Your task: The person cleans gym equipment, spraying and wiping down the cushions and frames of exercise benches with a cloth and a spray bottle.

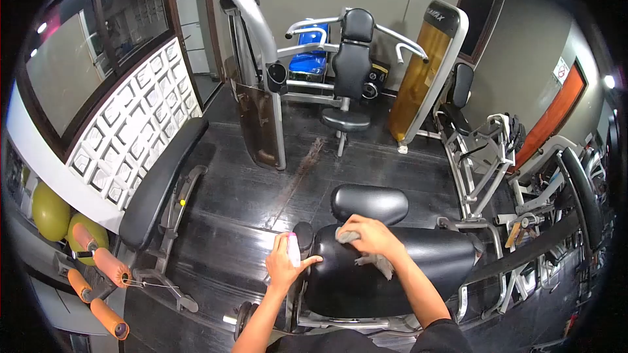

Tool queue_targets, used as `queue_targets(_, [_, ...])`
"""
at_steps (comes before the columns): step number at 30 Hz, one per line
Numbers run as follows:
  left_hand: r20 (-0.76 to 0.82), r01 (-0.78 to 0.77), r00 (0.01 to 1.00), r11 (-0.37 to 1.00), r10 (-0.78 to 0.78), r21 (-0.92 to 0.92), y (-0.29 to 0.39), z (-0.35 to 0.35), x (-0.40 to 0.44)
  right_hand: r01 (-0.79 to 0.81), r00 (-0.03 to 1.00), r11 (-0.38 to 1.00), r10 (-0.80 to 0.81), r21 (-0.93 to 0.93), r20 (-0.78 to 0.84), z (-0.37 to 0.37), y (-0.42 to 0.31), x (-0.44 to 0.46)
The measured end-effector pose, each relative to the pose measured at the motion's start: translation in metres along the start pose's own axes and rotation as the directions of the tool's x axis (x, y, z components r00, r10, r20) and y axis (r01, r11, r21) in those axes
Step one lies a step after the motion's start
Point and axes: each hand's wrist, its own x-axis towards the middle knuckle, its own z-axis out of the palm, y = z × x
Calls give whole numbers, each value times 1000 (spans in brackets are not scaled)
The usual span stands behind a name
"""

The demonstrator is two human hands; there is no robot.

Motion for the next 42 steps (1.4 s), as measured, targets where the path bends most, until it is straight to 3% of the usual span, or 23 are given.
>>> queue_targets(5, [14,35,999,999,-34,-32,0,1,0,-128,990,982,118,-142,-76,24,13,41])
queue_targets(11, [10,39,999,998,-38,-58,1,0,-2,62,998,992,-64,-110,-16,47,-28,42])
queue_targets(13, [10,43,999,997,-42,-59,1,1,-2,147,989,989,-147,12,14,33,-36,25])
queue_targets(15, [-6,21,1000,999,-22,-42,0,1,-2,136,991,990,-136,37,8,18,-34,11])
queue_targets(21, [-20,12,1000,998,-14,-69,-3,4,-3,-201,975,980,198,-15,-99,3,14,0])
queue_targets(25, [-63,-49,997,998,47,-28,-7,8,-4,-224,965,951,187,-212,-182,30,10,26])
queue_targets(29, [-55,-38,998,999,37,-28,-5,5,-3,-164,981,954,132,-250,-142,46,-18,39])
queue_targets(35, [-49,-40,998,999,38,-34,-7,7,-3,44,998,998,-46,-38,-49,16,-35,-6])
queue_targets(37, [-43,-32,999,999,30,-40,-7,6,-3,44,996,996,-49,-78,-69,9,-25,-20])
queue_targets(40, [-45,-41,998,998,39,-43,-7,6,-2,-159,980,979,142,-128,-137,-4,-14,-30])
queue_targets(42, [-75,-64,995,997,62,-35,-8,8,-3,-201,971,967,177,-154,-160,-4,-7,-22])
